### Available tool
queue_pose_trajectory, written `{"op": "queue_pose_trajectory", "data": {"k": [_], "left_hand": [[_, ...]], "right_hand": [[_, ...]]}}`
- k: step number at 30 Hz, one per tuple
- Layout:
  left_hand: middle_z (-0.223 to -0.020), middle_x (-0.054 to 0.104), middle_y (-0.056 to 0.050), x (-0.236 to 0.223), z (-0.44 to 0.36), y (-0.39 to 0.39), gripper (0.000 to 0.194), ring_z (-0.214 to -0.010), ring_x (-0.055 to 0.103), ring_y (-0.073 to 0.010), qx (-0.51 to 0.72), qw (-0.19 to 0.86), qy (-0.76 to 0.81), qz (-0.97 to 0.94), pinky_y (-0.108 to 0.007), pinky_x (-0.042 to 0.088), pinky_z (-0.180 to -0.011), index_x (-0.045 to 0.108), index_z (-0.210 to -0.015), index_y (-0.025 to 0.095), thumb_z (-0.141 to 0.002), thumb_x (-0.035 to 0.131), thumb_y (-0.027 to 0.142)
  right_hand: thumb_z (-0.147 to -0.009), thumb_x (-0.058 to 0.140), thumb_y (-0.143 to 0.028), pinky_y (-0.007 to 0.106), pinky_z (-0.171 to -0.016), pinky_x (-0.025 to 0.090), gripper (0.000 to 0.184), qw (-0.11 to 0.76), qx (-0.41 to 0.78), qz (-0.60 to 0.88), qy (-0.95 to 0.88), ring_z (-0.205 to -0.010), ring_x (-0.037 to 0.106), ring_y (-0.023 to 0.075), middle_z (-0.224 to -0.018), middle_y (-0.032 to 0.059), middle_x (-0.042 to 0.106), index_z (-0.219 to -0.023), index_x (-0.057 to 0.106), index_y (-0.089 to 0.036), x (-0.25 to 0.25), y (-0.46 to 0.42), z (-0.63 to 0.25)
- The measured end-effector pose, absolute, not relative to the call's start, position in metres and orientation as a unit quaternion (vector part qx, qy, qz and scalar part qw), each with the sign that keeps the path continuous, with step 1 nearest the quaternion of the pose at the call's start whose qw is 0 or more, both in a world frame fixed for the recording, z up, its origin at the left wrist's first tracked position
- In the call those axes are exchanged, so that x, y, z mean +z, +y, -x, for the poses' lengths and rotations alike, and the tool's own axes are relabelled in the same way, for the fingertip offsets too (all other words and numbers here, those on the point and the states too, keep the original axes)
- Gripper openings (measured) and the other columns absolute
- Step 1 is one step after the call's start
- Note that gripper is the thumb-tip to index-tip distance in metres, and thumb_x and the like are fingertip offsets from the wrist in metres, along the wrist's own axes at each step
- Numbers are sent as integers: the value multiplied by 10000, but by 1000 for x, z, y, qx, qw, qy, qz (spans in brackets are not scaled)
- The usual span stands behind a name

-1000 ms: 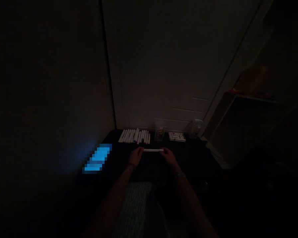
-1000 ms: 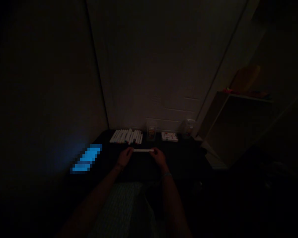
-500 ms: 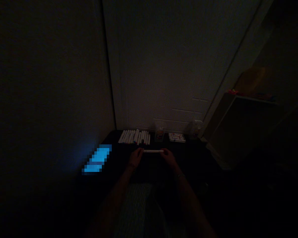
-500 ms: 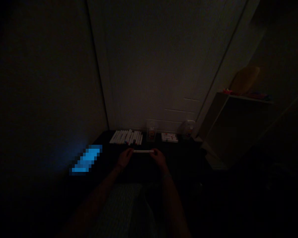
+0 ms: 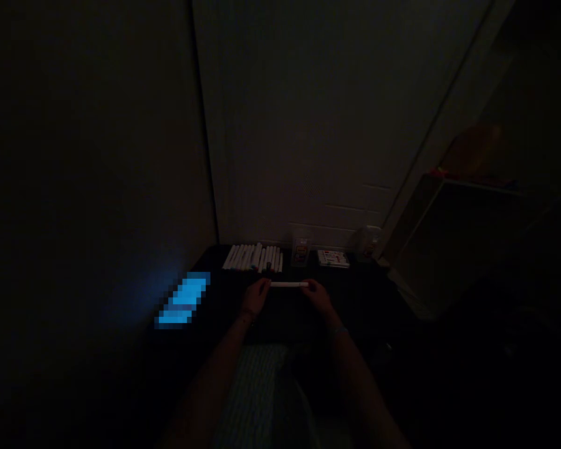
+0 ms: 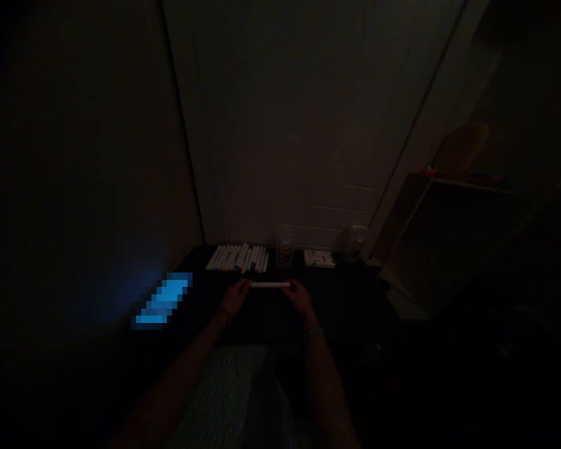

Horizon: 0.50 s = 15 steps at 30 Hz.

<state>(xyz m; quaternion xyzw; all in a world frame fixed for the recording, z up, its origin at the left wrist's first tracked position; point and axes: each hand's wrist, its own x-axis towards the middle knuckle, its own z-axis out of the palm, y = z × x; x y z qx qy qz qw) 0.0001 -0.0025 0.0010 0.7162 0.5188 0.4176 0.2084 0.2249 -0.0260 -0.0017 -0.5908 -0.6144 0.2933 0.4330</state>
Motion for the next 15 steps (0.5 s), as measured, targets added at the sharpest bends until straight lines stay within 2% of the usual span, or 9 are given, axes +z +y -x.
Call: {"op": "queue_pose_trajectory", "data": {"k": [15], "left_hand": [[-796,634,-21,-2,0,0,340,-737,566,-140,414,194,517,-724,-225,412,-662,578,-868,179,-807,334,409]], "right_hand": [[-685,528,-422,256,-705,418,296,432,290,594,-613,-757,542,144,-827,-28,596,-920,586,-252,-1,-26,-224]]}}
